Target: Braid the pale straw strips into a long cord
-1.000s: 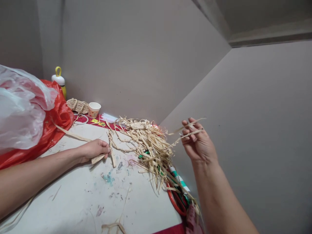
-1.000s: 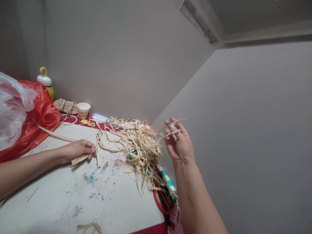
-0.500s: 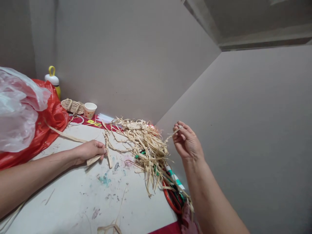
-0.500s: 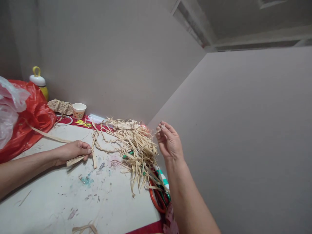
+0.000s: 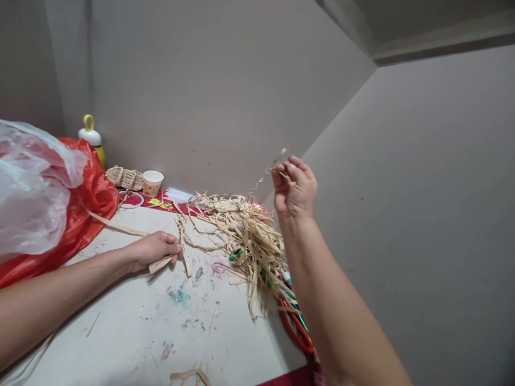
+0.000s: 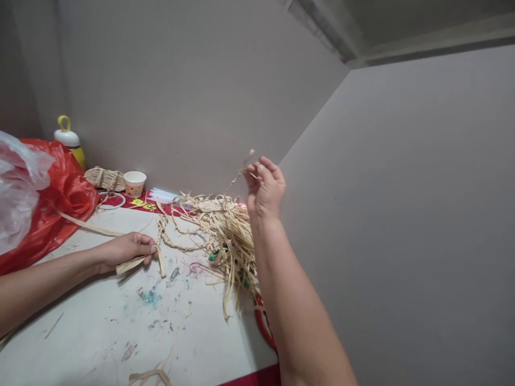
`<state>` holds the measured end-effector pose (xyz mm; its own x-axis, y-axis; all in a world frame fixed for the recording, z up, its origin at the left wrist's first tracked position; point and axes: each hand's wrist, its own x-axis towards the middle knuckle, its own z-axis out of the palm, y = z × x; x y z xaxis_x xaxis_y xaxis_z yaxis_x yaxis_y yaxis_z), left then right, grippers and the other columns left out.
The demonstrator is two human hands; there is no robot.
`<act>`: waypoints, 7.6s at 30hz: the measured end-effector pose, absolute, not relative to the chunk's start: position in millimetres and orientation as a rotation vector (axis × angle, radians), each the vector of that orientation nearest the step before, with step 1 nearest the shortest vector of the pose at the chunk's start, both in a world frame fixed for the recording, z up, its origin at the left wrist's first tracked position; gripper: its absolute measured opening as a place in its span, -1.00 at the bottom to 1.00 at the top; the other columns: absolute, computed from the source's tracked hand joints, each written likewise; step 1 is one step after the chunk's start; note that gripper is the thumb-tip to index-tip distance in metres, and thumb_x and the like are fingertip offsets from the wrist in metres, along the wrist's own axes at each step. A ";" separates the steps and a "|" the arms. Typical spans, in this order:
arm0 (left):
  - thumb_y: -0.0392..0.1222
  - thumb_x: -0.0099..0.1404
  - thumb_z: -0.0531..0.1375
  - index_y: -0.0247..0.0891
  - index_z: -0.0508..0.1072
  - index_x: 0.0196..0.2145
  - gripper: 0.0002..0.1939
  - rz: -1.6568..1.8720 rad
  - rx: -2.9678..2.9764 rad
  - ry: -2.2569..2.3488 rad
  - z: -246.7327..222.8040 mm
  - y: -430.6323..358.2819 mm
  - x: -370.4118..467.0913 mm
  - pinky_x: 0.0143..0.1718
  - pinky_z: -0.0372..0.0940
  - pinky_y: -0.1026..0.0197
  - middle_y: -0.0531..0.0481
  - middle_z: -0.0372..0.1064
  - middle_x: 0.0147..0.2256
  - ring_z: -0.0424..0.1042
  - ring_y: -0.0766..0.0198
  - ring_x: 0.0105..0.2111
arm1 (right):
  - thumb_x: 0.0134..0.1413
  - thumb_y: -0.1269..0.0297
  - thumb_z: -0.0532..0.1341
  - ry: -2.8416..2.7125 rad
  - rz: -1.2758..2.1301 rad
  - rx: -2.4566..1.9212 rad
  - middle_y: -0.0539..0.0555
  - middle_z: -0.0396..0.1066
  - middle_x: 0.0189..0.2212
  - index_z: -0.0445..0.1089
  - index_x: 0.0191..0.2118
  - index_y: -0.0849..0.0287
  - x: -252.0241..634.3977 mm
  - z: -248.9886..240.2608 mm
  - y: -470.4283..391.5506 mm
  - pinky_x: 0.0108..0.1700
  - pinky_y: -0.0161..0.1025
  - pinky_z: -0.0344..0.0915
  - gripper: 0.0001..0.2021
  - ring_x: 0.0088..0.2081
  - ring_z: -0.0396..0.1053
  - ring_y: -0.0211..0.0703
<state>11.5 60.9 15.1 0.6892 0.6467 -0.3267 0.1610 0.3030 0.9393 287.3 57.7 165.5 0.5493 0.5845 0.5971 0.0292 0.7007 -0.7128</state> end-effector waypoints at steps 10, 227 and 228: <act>0.02 -0.09 0.30 -0.33 0.43 -0.50 -0.66 0.378 1.242 0.806 9.2 62.5 12.2 -0.59 -0.07 0.33 0.08 0.31 -0.68 0.16 0.43 -0.66 | 0.05 0.29 0.06 -1.005 0.239 -0.608 -0.06 0.34 -0.40 0.30 -0.28 0.12 247.7 195.1 175.6 -0.26 -0.33 0.39 -0.88 -0.33 0.43 -0.37; -0.24 0.09 0.05 -0.36 0.45 -0.55 -0.78 0.503 1.884 0.910 33.7 60.8 4.1 -0.58 -0.04 0.36 0.12 0.18 -0.65 0.07 0.42 -0.60 | -0.01 0.16 0.20 -1.119 1.942 -1.231 -0.23 -0.12 -0.75 0.12 -0.57 0.18 170.6 23.7 24.9 -0.74 -0.47 -0.37 -0.70 -0.75 -0.29 -0.50; -0.25 0.08 0.05 -0.36 0.46 -0.55 -0.78 0.491 1.907 0.904 34.5 60.7 4.0 -0.57 -0.03 0.36 0.12 0.18 -0.64 0.08 0.41 -0.59 | -0.02 0.20 0.20 -1.081 1.930 -1.235 -0.23 -0.11 -0.76 0.13 -0.58 0.18 168.7 22.8 24.6 -0.74 -0.48 -0.37 -0.72 -0.75 -0.29 -0.50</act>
<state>4.0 60.7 34.5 0.6481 0.7608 -0.0336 0.3853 -0.2896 0.8762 168.7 24.6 22.8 -0.3880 0.8142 -0.4320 -0.0569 -0.4890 -0.8704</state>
